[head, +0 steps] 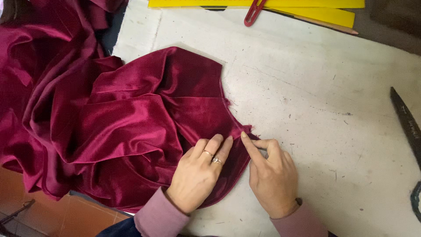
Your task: The person aligns and folds a piece of maroon fabric on a white table, then uses a pair of scissors to cut along the folded edge. The person handles the fabric and scissors throughout the process.
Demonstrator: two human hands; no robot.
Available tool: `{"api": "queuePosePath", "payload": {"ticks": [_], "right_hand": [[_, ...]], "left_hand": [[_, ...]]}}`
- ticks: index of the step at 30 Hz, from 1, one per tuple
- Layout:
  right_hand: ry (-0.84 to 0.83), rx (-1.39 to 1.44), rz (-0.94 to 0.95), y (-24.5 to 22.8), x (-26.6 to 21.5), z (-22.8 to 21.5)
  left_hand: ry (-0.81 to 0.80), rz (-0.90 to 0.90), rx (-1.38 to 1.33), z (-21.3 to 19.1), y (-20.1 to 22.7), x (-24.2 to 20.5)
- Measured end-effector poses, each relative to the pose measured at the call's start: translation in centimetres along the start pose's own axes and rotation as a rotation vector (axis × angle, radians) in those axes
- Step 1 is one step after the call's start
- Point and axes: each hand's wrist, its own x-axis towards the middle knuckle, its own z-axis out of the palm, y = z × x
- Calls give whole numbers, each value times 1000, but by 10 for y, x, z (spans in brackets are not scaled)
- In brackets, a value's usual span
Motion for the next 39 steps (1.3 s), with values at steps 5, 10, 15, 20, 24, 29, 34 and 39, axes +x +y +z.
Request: {"api": "queuePosePath", "payload": {"ticks": [5,10,15,20,24,29,34,39], "right_hand": [[50,3,-13,0,-2,3],[41,11,4,1,-2,3],[37,10,-8,0,-1,2],[49,7,-9,0,-1,2],[-17,16,13,2,-1,2],[43,16,-8,0,0,2],[45,-12,10,0,-1,3],[45,15,6,-2,0,1]], "left_hand": [[18,-14,89,6,2,6],[57,7,48,5,2,12],[89,15,45,5,2,15],[74,2,31,11,2,14],[4,-16,-9,13,1,13],[60,-29,5,14,2,14],[39,-26,9,12,1,16],[54,-20,59,11,2,17]]}}
